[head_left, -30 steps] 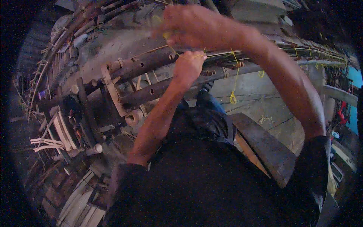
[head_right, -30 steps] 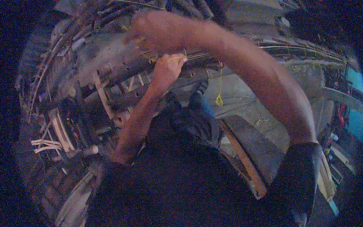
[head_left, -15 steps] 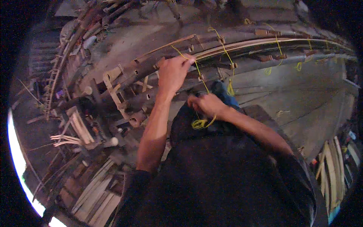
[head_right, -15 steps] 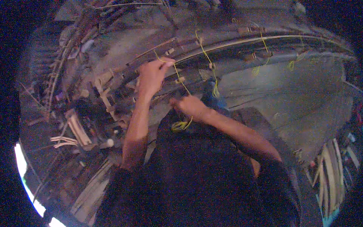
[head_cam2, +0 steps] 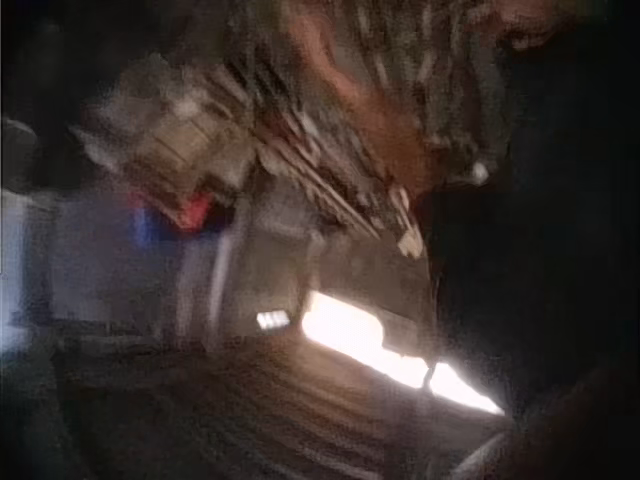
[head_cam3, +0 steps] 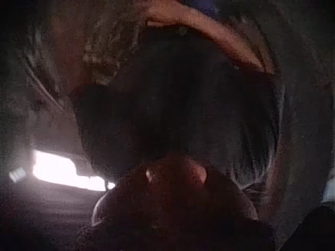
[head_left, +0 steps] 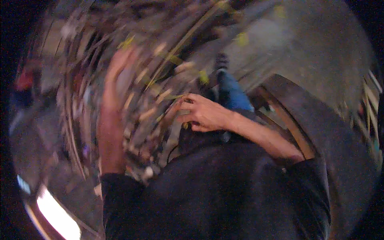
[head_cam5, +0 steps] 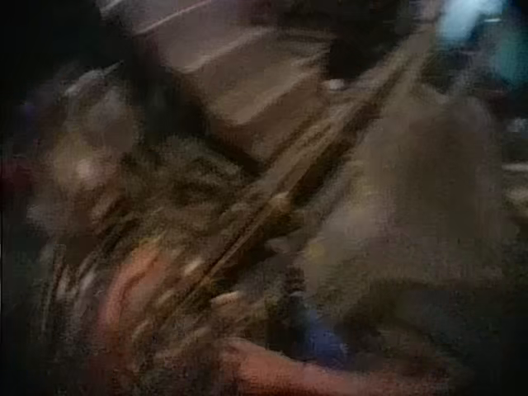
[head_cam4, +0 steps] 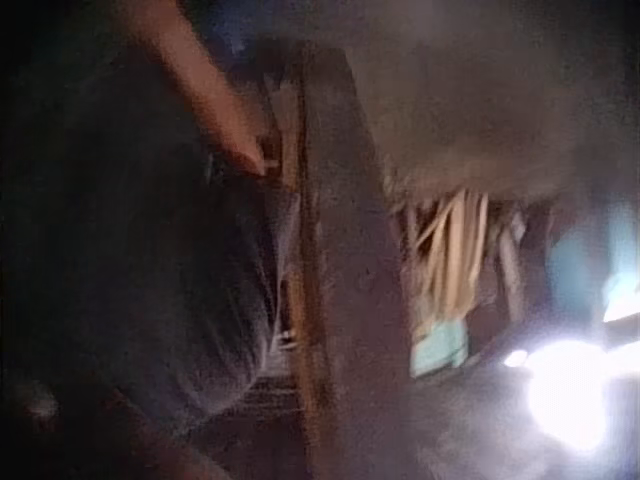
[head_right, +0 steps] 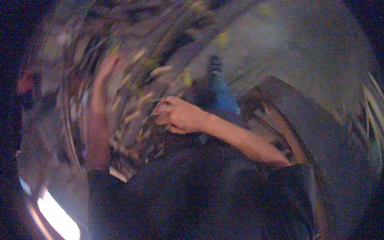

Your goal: The person repeatedly ties yellow string around a bundle of long thin rods resting on a wooden rack. They walk along the rack, loop the string around the rods, and pull it tight to secure the bundle at multiple points.

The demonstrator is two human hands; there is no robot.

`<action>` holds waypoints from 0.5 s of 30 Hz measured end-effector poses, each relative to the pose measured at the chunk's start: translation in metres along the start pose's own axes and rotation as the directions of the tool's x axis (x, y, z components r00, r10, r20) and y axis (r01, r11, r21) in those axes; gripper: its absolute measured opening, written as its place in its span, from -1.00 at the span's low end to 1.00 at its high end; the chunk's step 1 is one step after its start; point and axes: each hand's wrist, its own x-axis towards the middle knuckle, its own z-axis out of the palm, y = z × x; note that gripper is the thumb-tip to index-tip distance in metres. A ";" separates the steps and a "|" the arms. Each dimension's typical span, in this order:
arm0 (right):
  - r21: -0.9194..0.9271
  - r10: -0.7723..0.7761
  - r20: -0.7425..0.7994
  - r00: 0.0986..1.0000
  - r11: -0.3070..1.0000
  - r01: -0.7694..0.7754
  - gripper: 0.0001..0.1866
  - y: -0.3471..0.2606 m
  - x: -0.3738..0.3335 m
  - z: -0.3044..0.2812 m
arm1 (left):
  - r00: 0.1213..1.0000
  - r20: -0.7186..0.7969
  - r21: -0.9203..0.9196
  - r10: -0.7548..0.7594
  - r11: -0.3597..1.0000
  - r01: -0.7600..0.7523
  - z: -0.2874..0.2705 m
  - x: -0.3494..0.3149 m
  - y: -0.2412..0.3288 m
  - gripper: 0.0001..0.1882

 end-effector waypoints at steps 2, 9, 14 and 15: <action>-0.011 0.375 -0.267 0.888 0.920 -0.391 -0.65 0.003 -0.050 -0.041 | 0.842 0.300 0.003 -0.448 0.883 0.468 -0.012 0.012 -0.018 -0.41; 0.517 0.578 -0.774 -0.258 0.341 -0.785 -0.75 0.038 -0.293 -0.121 | 0.947 -0.150 -0.189 -0.283 0.949 0.253 -0.058 0.065 0.138 -0.64; 0.710 0.633 -0.646 -0.427 0.292 -0.641 -0.88 0.133 -0.405 -0.125 | 0.867 -0.498 -0.163 0.000 0.982 -0.094 0.002 0.150 0.348 -0.78; 0.705 0.646 -0.616 -0.452 0.196 -0.681 -0.88 0.171 -0.434 -0.108 | 0.889 -0.439 -0.012 0.131 0.988 -0.152 0.014 0.174 0.394 -0.79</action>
